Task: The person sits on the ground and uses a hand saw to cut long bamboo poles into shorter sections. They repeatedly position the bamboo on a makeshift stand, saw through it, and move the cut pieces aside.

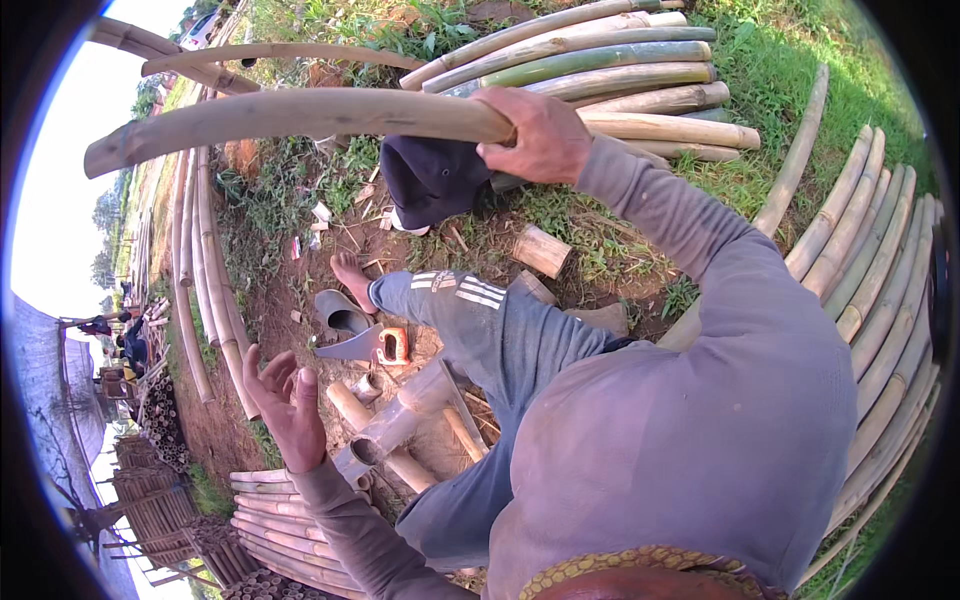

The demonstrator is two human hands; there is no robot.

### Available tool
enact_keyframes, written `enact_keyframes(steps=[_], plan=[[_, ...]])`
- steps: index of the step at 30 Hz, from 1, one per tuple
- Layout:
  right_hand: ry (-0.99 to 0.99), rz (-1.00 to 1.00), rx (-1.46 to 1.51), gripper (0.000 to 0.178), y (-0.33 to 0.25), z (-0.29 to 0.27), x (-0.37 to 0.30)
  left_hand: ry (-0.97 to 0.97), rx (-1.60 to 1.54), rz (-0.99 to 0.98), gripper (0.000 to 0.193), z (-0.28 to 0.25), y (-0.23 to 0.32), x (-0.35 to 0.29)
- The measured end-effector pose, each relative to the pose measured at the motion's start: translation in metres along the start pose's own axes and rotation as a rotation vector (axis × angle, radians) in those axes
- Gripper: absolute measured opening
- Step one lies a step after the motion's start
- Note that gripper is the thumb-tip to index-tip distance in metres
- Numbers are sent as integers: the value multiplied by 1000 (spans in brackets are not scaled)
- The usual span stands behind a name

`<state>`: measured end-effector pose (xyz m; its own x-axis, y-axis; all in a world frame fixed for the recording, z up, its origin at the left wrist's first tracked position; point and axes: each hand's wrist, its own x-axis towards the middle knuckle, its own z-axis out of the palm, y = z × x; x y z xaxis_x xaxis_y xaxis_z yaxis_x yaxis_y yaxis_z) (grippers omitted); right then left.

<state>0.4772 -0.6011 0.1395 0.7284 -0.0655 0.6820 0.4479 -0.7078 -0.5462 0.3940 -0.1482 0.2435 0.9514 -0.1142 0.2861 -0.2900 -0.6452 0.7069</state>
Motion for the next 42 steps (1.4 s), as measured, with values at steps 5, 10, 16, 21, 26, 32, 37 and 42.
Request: enact_keyframes(steps=[5, 10, 16, 21, 26, 32, 37, 42], plan=[[-136, 407, -501, 61, 200, -67, -89, -108, 357, -577, 68, -89, -129, -124], [-344, 556, -856, 67, 239, -94, -82, -158, 565, -839, 57, -147, -197, -209], [-496, 845, -977, 55, 265, -33, -47, -62, 418, -875, 57, -129, -220, -245], [-603, 843, -831, 47, 266, 53, -46, -30, 317, -953, 57, -118, -195, -289], [-378, 695, -894, 68, 344, 29, -82, 46, 475, -942, 59, -101, -180, -277], [-212, 57, -469, 44, 244, 95, -174, 381, -94, -985, 39, -79, -160, -336], [-705, -129, 350, 43, 7, 136, -205, 715, -478, -954, 40, -53, -179, -363], [-717, -174, 275, 49, -20, 161, -193, 656, -502, -999, 43, 26, -171, -419]])
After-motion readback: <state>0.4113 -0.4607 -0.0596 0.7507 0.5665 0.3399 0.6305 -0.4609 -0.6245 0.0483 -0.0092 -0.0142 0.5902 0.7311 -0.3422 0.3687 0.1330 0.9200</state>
